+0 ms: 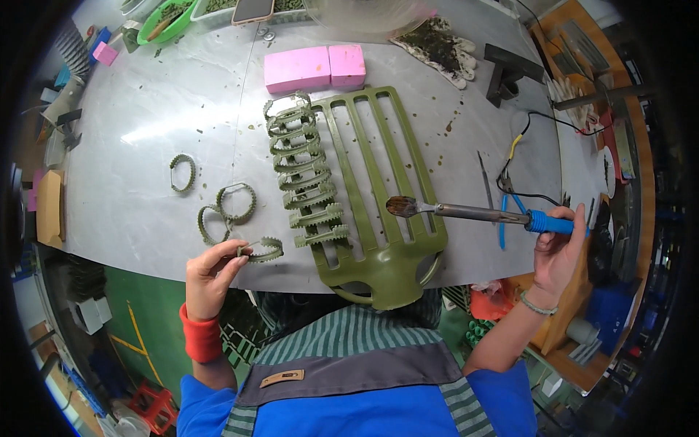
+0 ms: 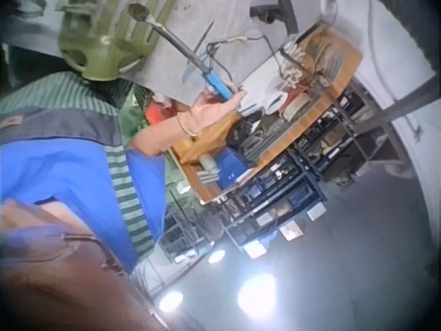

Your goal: The person uses a soldering iron to fuse metal rings onto a green plastic holder and uses pliers to adjust the rings.

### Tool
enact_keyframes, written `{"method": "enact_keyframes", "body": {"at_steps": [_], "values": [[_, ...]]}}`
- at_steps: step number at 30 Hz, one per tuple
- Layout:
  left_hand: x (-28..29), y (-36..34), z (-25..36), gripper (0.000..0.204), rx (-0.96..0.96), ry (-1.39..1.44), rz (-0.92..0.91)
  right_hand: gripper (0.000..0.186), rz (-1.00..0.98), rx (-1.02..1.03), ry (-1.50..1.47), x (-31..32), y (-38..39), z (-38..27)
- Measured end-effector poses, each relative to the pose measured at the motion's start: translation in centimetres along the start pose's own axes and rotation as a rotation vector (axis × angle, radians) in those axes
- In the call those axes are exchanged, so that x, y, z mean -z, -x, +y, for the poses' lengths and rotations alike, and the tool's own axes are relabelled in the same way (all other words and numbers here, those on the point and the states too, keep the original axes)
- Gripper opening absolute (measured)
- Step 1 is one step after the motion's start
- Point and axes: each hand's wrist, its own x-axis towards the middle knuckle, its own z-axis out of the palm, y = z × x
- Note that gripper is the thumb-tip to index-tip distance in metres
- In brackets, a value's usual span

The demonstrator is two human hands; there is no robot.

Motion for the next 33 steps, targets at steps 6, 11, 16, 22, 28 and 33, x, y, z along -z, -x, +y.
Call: {"method": "enact_keyframes", "body": {"at_steps": [6, 11, 16, 22, 28, 33], "values": [[-0.2, -0.3, 0.1, 0.028, -0.014, -0.080, -0.036, 0.040, 0.028, -0.006, -0.031, -0.3, -1.0, 0.4], [0.0, 0.1, 1.2, 0.030, -0.017, -0.080, -0.030, 0.040, 0.021, 0.004, -0.051, -0.7, -1.4, 0.6], [-1.8, 0.2, 3.3, 0.033, -0.225, -0.134, -0.061, 0.040, 0.017, 0.005, -0.059, -0.6, -1.3, 0.8], [-6.6, -0.3, 4.8, 0.035, -0.412, -0.270, 0.030, 0.040, 0.017, -0.004, -0.082, 0.0, -0.9, 1.1], [-7.9, -0.8, 5.5, 0.035, -0.489, -0.417, 0.058, 0.038, 0.003, 0.002, -0.132, 1.2, -0.7, 1.6], [-7.7, -0.4, 5.8, 0.033, -0.475, -0.439, 0.071, 0.037, 0.089, 0.024, -0.097, 0.9, -0.6, 1.9]]}}
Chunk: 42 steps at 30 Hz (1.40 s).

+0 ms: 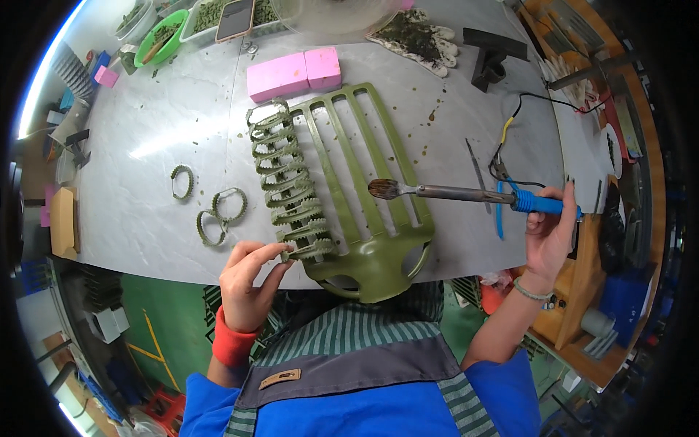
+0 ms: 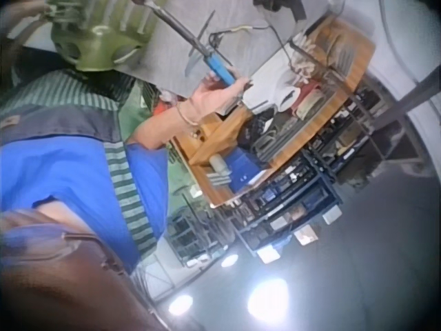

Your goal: The person uses a soldering iron to fuse metal rings onto a green plastic holder and uses pliers to adjust the rings.

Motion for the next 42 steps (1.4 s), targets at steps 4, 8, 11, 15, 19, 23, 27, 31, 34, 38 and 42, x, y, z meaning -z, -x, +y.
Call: {"method": "enact_keyframes", "body": {"at_steps": [4, 8, 11, 15, 19, 23, 27, 31, 34, 38, 42], "values": [[2.5, 1.9, -1.0, 0.027, 0.280, 0.168, 0.053, 0.035, 0.050, -0.009, 0.007, -0.6, -0.2, 0.1], [4.7, 3.6, -3.6, 0.022, 0.565, 0.533, 0.270, 0.032, 0.064, -0.019, -0.081, -0.5, -2.1, -0.7], [5.2, 4.7, -5.7, 0.020, 0.605, 0.492, 0.231, 0.033, 0.085, 0.058, -0.146, -0.7, -5.8, -1.8], [4.2, 5.2, -7.7, 0.020, 0.666, 0.482, 0.181, 0.034, 0.057, 0.093, -0.230, -1.8, -14.0, -3.0], [2.7, 4.6, -8.1, 0.019, 0.675, 0.507, 0.213, 0.033, -0.026, 0.073, -0.269, -2.3, -22.3, -3.1], [2.1, 3.8, -6.9, 0.021, 0.702, 0.156, 0.258, 0.033, -0.011, 0.077, -0.212, -0.5, -29.6, -3.0], [2.5, 4.4, -5.0, 0.018, 0.481, -0.164, 0.342, 0.043, -0.048, -0.073, -0.219, 1.0, -34.2, -1.8], [3.2, 5.3, -2.7, 0.015, 0.650, 0.152, 0.117, 0.053, -0.186, -0.175, -0.097, 1.1, -35.4, -0.8], [1.4, 5.5, -0.7, 0.031, 0.871, 0.749, -0.100, 0.053, -0.210, -0.195, -0.096, 0.6, -33.7, -1.0], [-3.4, 4.8, 1.0, 0.055, 0.915, 1.190, -0.181, 0.043, -0.121, -0.224, -0.065, 0.0, -27.0, -1.4], [-5.8, 4.2, 1.0, 0.053, 1.086, 1.494, -0.188, 0.030, -0.430, -0.177, 0.208, -1.3, -16.5, 0.1]]}}
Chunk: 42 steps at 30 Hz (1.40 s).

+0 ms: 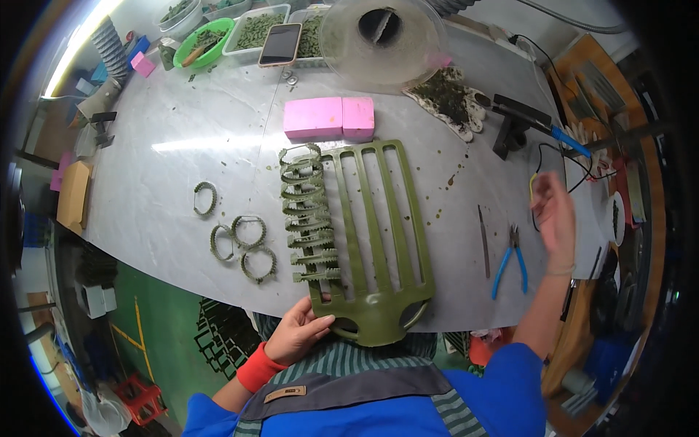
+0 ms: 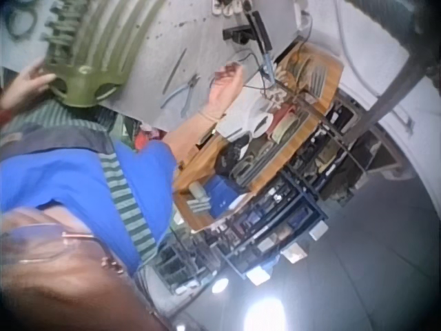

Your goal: The person uses a soldering iron to fuse metal rings onto a green plastic holder and uses pliers to adjust the rings.

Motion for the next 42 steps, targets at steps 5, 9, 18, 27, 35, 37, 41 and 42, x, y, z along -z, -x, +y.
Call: {"method": "enact_keyframes", "body": {"at_steps": [5, 9, 18, 27, 35, 37, 41, 42], "values": [[0.2, -0.4, -0.4, 0.045, -0.051, 0.054, -0.048, 0.029, -0.389, -0.212, 0.543, -7.3, 8.3, 3.1], [0.3, -0.2, -0.6, 0.046, -0.080, 0.054, -0.084, 0.035, -0.568, -0.298, 0.604, -11.2, 12.2, 5.5], [0.1, 1.1, -0.6, 0.050, -0.216, -0.114, -0.121, 0.035, -0.539, -0.326, 0.543, -13.0, 15.7, 6.3], [0.0, 1.7, -0.7, 0.049, -0.238, -0.146, -0.116, 0.027, -0.521, -0.240, 0.521, -12.3, 16.7, 6.7], [-0.4, 1.8, -0.8, 0.050, -0.253, -0.155, -0.102, 0.027, -0.508, -0.224, 0.480, -12.1, 16.6, 7.3], [-0.4, 1.8, -0.9, 0.051, -0.259, -0.152, -0.115, 0.027, -0.499, -0.229, 0.487, -12.0, 16.6, 7.6], [-0.8, 2.2, -0.5, 0.054, -0.284, -0.267, -0.067, 0.028, -0.493, -0.233, 0.428, -12.0, 16.6, 7.9], [-1.2, 2.5, -0.4, 0.059, -0.320, -0.266, -0.089, 0.028, -0.511, -0.221, 0.403, -12.1, 16.7, 8.0]]}}
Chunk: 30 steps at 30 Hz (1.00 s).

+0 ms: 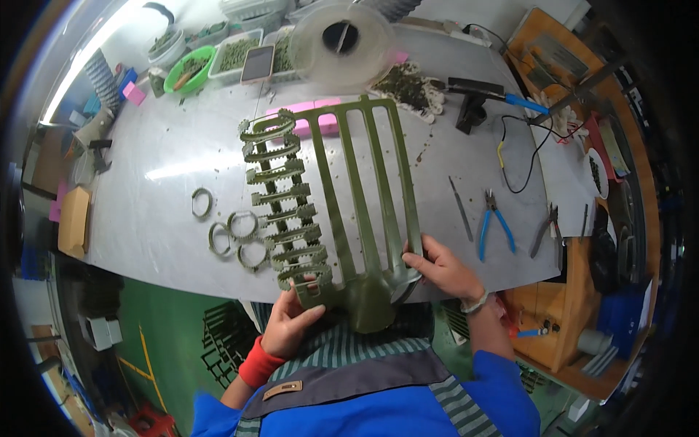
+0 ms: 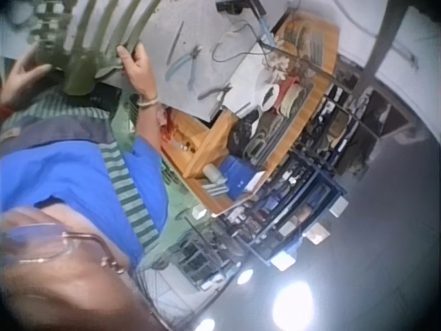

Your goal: The person uses a soldering iron to fuse metal rings onto a green plastic holder and uses pliers to adjust the rings.

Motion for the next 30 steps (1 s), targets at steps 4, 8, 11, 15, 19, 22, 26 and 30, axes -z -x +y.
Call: {"method": "enact_keyframes", "body": {"at_steps": [4, 8, 11, 15, 19, 22, 26, 30], "values": [[-1.2, 0.9, 1.9, 0.075, -0.171, -0.012, -0.040, 0.030, -0.008, 0.042, -0.235, -1.6, -0.3, 0.4], [-1.8, 0.9, 3.8, 0.084, -0.285, 0.067, -0.115, 0.039, -0.085, -0.037, -0.572, -4.7, -1.5, 1.1], [-2.0, 0.5, 4.4, 0.081, -0.430, 0.052, -0.249, 0.042, -0.140, -0.064, -0.714, -6.6, -2.1, 1.1], [-1.1, 0.9, 5.0, 0.076, -0.494, 0.011, -0.303, 0.041, -0.176, -0.042, -0.737, -8.3, -2.4, 0.0], [0.9, 1.7, 5.2, 0.070, -0.500, 0.339, -0.216, 0.037, -0.248, 0.034, -0.495, -8.6, -3.0, -1.8], [2.6, 2.4, 4.8, 0.065, -0.511, 0.461, -0.159, 0.035, -0.289, 0.081, -0.467, -9.8, -3.6, -3.1], [4.5, 2.8, 3.8, 0.060, -0.530, 0.539, -0.092, 0.033, -0.311, 0.080, -0.379, -11.0, -4.1, -4.2], [5.6, 3.8, 2.8, 0.061, -0.496, 0.606, -0.052, 0.031, -0.274, 0.035, -0.310, -11.8, -4.1, -4.3]]}}
